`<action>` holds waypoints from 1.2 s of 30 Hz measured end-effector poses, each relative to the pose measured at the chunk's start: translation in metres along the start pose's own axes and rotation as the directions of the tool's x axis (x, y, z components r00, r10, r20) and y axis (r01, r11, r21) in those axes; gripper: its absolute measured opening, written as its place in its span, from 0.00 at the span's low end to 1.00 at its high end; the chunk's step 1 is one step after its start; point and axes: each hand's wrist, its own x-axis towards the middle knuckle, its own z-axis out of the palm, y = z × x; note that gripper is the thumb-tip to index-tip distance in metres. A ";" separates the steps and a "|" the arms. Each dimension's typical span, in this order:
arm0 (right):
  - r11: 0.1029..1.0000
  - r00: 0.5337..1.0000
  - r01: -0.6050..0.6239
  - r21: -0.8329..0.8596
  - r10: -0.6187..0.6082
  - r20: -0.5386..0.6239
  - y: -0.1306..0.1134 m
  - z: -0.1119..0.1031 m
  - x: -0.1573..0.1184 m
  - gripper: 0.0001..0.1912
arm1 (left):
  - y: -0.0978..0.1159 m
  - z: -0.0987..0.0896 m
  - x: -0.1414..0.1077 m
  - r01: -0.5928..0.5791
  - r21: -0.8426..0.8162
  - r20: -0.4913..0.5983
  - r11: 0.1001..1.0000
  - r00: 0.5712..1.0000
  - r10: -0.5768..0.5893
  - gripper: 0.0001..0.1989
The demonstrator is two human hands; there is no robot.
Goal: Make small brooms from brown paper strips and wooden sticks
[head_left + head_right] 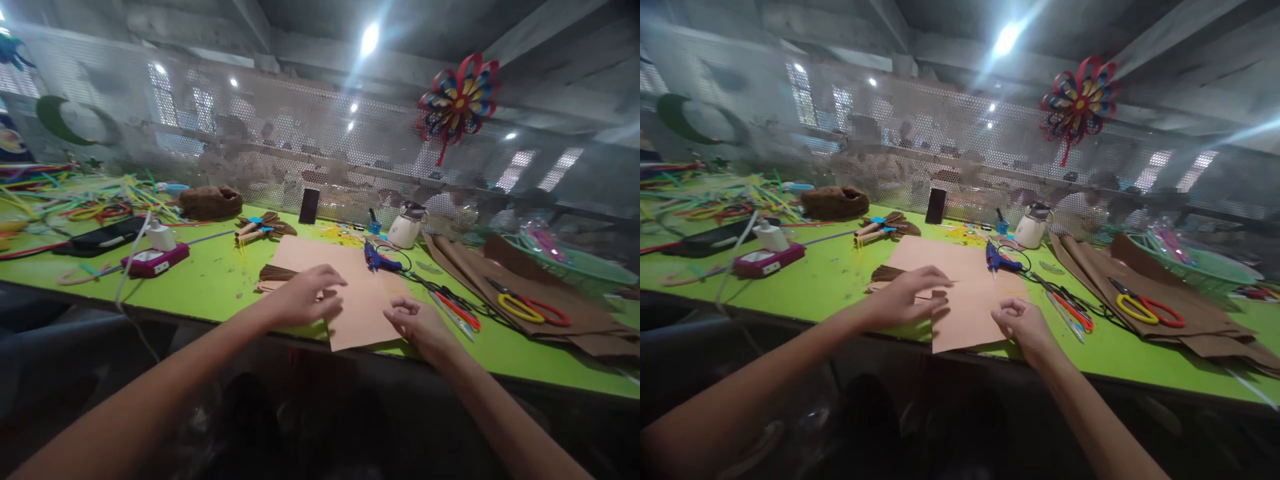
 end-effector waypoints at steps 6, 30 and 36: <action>0.999 1.000 0.011 0.030 -0.010 -0.028 -0.004 0.004 -0.020 0.36 | 0.041 0.027 -0.042 -0.084 0.112 0.135 0.990 0.988 0.069 0.29; 0.455 0.781 0.611 -0.648 -0.214 0.586 -0.022 -0.013 -0.003 0.12 | 0.016 0.028 0.000 0.291 0.085 0.137 0.953 0.944 -0.301 0.20; 0.450 0.846 0.531 -0.718 -0.245 0.473 -0.025 -0.012 0.030 0.18 | -0.006 0.026 0.014 0.442 -0.202 0.189 0.874 0.893 -0.408 0.20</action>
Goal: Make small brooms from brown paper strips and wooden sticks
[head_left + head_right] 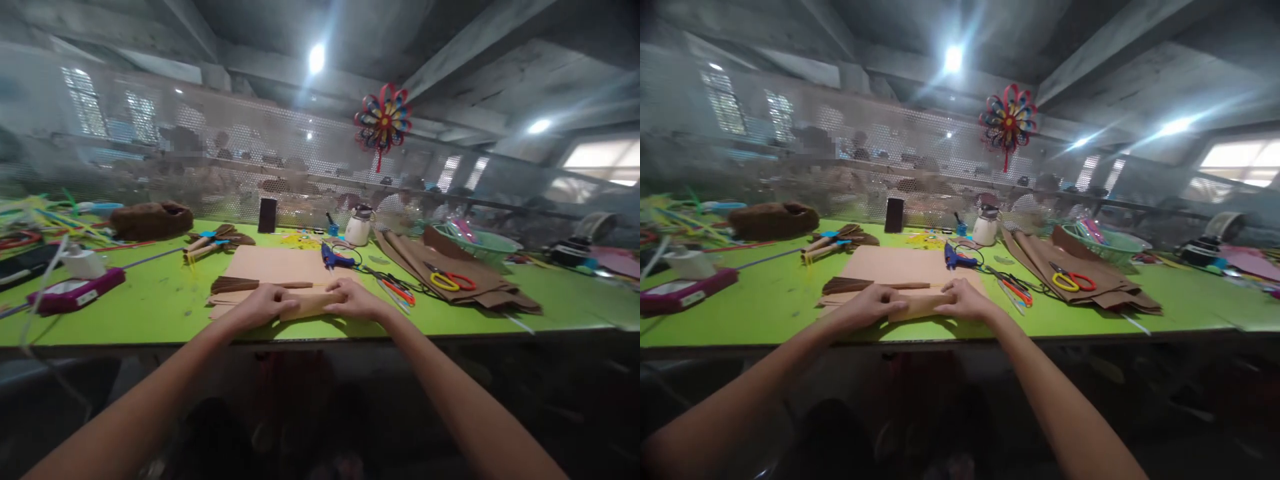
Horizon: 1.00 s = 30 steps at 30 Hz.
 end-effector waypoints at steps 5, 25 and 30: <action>0.999 0.997 -0.014 0.049 0.010 0.076 0.001 -0.004 0.005 0.19 | -0.001 0.005 0.000 0.044 -0.080 -0.004 0.996 0.999 -0.045 0.21; 0.943 0.961 0.139 0.304 -0.054 -0.270 -0.018 0.024 -0.018 0.06 | -0.006 -0.014 0.008 -0.170 0.103 0.099 0.980 0.982 0.160 0.23; 0.938 0.928 0.200 0.282 -0.090 -0.361 -0.021 0.033 -0.025 0.06 | -0.009 -0.018 0.018 -0.126 0.086 0.223 0.988 0.969 0.105 0.22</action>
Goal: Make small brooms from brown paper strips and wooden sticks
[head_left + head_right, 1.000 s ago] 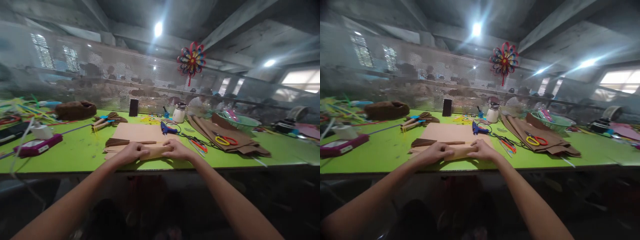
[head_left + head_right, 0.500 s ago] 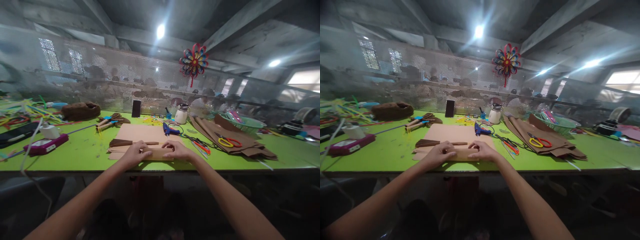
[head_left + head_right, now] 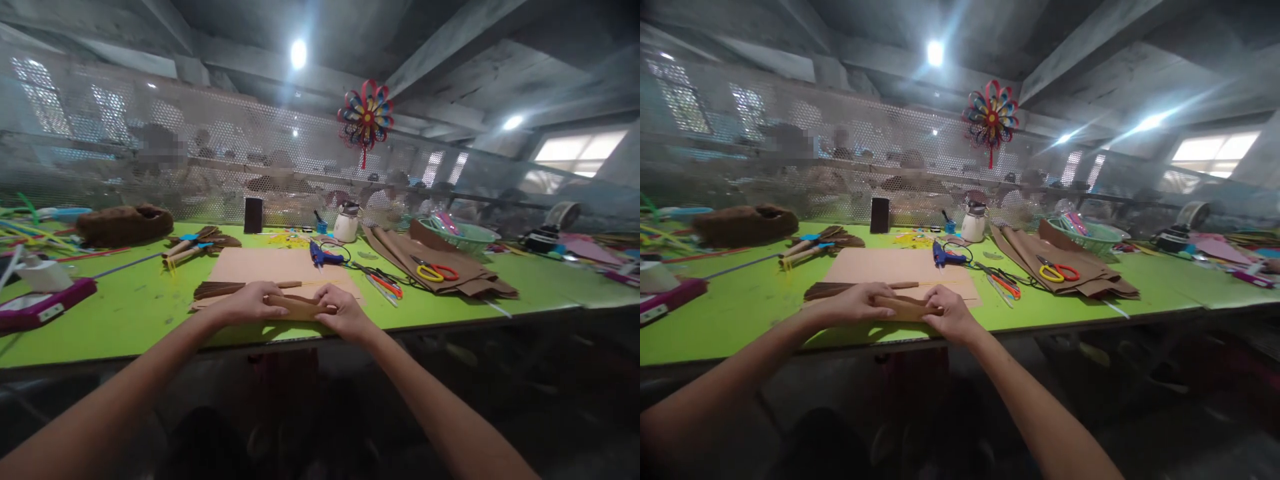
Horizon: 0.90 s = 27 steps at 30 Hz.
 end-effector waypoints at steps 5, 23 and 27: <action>0.999 0.998 0.051 0.000 -0.051 -0.020 -0.002 0.003 -0.007 0.03 | 0.003 0.011 -0.009 0.033 -0.027 -0.133 0.999 0.990 -0.037 0.17; 1.000 1.000 -0.003 0.014 0.002 0.026 0.004 0.007 0.007 0.05 | 0.002 0.031 -0.022 -0.071 -0.091 -0.293 0.993 0.955 0.042 0.09; 0.993 0.995 -0.100 -0.056 0.102 0.024 -0.001 0.007 0.006 0.05 | 0.007 0.032 -0.023 0.006 -0.082 -0.300 0.997 0.953 -0.030 0.10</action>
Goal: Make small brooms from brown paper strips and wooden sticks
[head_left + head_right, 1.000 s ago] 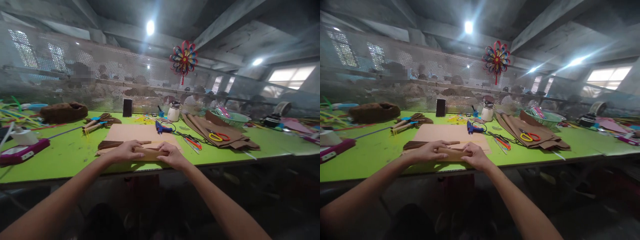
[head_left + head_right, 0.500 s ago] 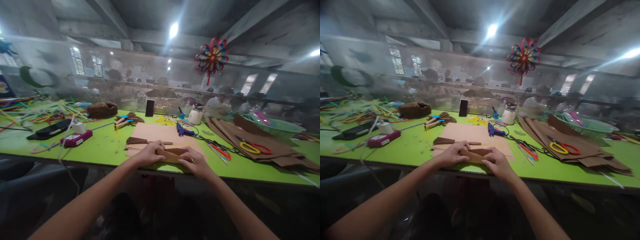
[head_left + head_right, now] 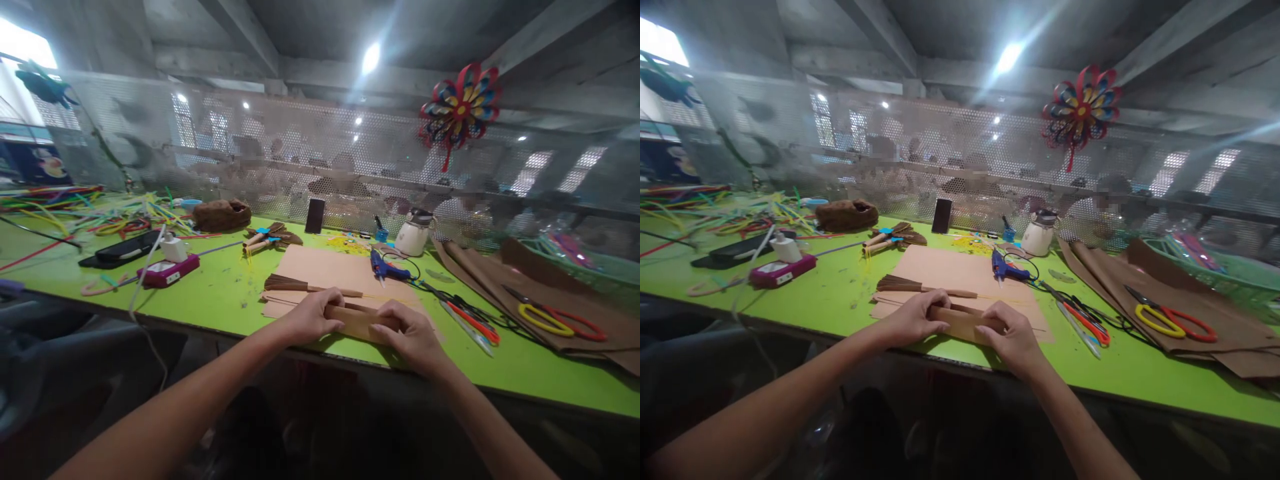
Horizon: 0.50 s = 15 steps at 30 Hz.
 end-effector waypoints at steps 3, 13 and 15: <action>0.998 0.998 -0.064 0.002 0.064 0.006 0.000 0.001 0.000 0.05 | 0.004 0.001 -0.002 -0.009 -0.033 -0.010 0.999 1.000 0.009 0.11; 0.989 0.990 -0.140 0.057 0.138 0.030 0.001 0.001 0.001 0.15 | 0.002 0.004 0.003 0.011 -0.072 -0.015 0.997 1.000 -0.012 0.18; 0.990 0.992 -0.126 0.061 0.123 0.042 0.001 0.000 0.001 0.12 | 0.002 0.004 0.004 0.033 -0.074 -0.016 0.997 0.999 -0.034 0.19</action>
